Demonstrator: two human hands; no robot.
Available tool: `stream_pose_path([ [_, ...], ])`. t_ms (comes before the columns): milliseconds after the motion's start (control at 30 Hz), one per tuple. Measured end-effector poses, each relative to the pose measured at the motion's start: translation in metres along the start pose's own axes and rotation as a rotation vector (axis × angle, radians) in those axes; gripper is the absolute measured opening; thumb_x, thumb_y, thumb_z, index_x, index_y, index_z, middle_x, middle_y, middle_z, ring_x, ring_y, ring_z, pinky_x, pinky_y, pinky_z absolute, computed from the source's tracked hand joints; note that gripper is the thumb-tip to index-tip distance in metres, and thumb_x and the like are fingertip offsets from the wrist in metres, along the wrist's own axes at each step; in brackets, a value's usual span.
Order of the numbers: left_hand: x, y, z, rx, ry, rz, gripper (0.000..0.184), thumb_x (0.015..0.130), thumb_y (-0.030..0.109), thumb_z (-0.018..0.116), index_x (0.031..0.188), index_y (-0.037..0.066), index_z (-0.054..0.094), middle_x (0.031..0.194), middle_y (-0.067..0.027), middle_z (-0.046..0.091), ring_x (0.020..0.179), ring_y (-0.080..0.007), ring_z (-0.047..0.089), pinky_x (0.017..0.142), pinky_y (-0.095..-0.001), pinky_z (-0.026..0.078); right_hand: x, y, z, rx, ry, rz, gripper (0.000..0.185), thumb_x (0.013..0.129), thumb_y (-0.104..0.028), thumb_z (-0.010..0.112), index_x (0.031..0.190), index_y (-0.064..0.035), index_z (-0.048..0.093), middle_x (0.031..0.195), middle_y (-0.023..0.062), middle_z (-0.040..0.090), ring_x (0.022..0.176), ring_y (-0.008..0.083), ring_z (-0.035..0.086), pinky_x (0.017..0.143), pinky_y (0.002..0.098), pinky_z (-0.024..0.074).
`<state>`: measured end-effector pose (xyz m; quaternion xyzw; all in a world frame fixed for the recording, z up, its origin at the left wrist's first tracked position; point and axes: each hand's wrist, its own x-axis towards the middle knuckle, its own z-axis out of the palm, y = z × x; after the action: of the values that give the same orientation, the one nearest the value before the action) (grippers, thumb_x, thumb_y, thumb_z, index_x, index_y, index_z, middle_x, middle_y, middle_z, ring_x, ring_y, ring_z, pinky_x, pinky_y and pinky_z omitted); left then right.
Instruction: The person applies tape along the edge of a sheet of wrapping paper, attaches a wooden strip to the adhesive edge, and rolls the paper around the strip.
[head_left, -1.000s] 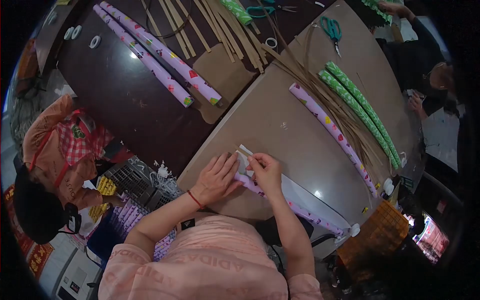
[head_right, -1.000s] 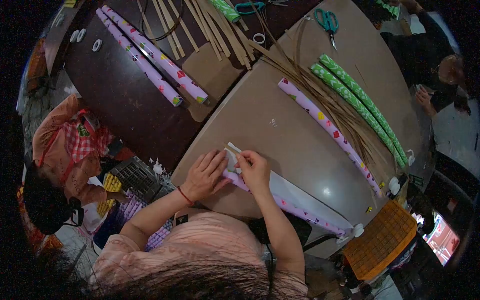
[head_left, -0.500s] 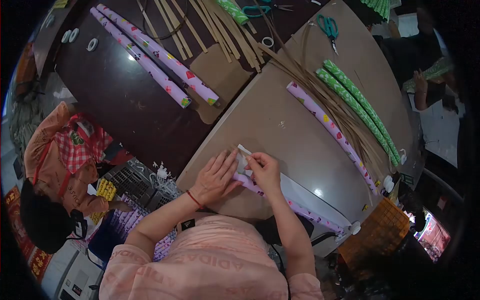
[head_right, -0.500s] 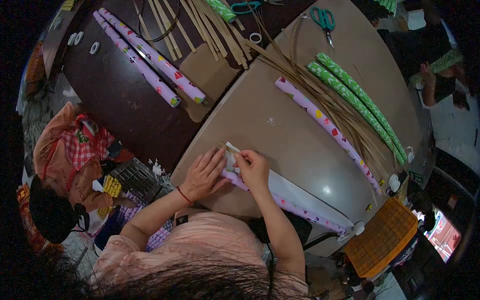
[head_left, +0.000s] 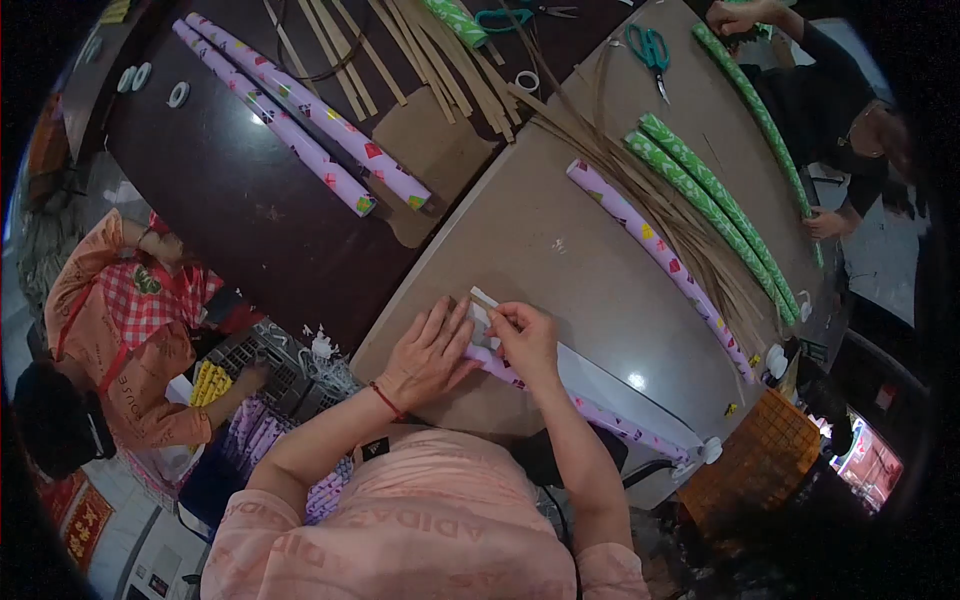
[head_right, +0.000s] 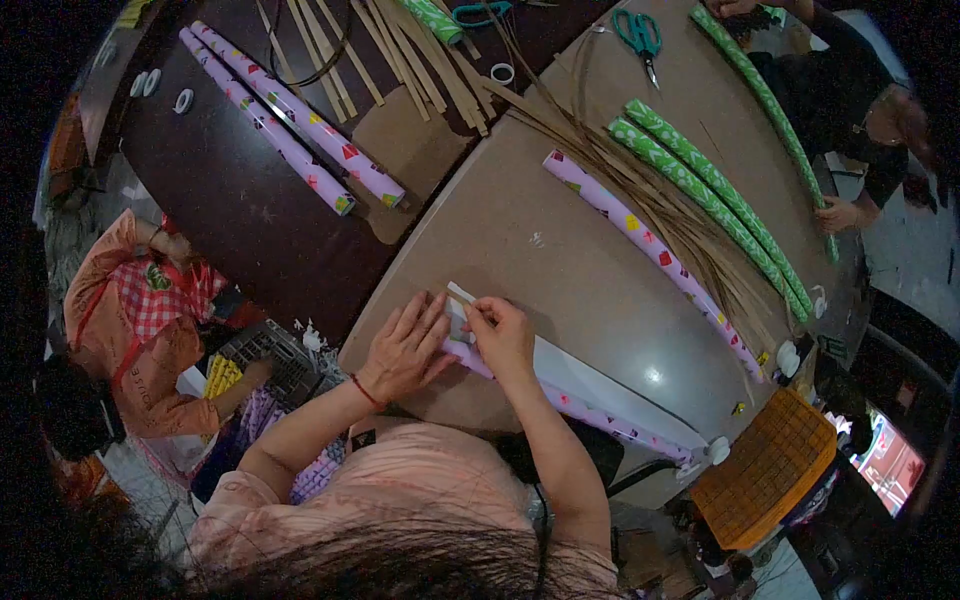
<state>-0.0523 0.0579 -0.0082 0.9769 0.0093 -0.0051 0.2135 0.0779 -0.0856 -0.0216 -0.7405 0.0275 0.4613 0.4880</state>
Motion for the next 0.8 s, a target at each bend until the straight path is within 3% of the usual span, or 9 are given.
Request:
stream_pose_path([
  [100,0.003,0.002,-0.003,0.056,-0.036,0.016,0.057,0.092,0.045,0.060,0.128,0.001,0.056,0.147,-0.0196,0.045,0.133,-0.0371,0.043,0.106,-0.0445,0.038,0.000,0.005,0.001,-0.015,0.023,-0.075,0.017,0.093,-0.015,0.067,0.100,0.0009,0.067,0.077,0.0043,0.070,0.057,0.0071,0.060,0.046,0.0220,0.0437],
  [167,0.003,0.002,-0.003,0.102,-0.065,0.031,0.058,0.092,0.047,0.059,0.127,0.002,0.056,0.145,-0.0215,0.046,0.131,-0.0391,0.043,0.105,-0.0461,0.039,-0.003,-0.001,0.001,-0.021,0.011,-0.012,0.020,0.092,-0.018,0.068,0.097,0.0011,0.069,0.073,0.0052,0.070,0.056,0.0103,0.061,0.053,0.0278,0.0468],
  [467,0.004,0.005,-0.011,0.086,-0.180,0.011,0.060,0.089,0.044,0.063,0.133,0.006,0.050,0.150,-0.0219,0.040,0.133,-0.0422,0.039,0.110,-0.0510,0.033,-0.011,-0.003,-0.005,0.024,-0.067,-0.058,0.023,0.097,-0.016,0.063,0.109,0.0019,0.068,0.081,0.0056,0.071,0.058,0.0087,0.062,0.053,0.0238,0.0484],
  [800,0.003,0.004,-0.007,0.106,-0.178,0.025,0.060,0.090,0.046,0.061,0.137,0.010,0.050,0.152,-0.0211,0.037,0.137,-0.0439,0.036,0.118,-0.0507,0.025,-0.004,0.010,-0.005,0.043,-0.093,-0.122,0.021,0.098,-0.016,0.061,0.108,0.0009,0.067,0.082,0.0060,0.071,0.060,0.0092,0.065,0.051,0.0235,0.0478],
])
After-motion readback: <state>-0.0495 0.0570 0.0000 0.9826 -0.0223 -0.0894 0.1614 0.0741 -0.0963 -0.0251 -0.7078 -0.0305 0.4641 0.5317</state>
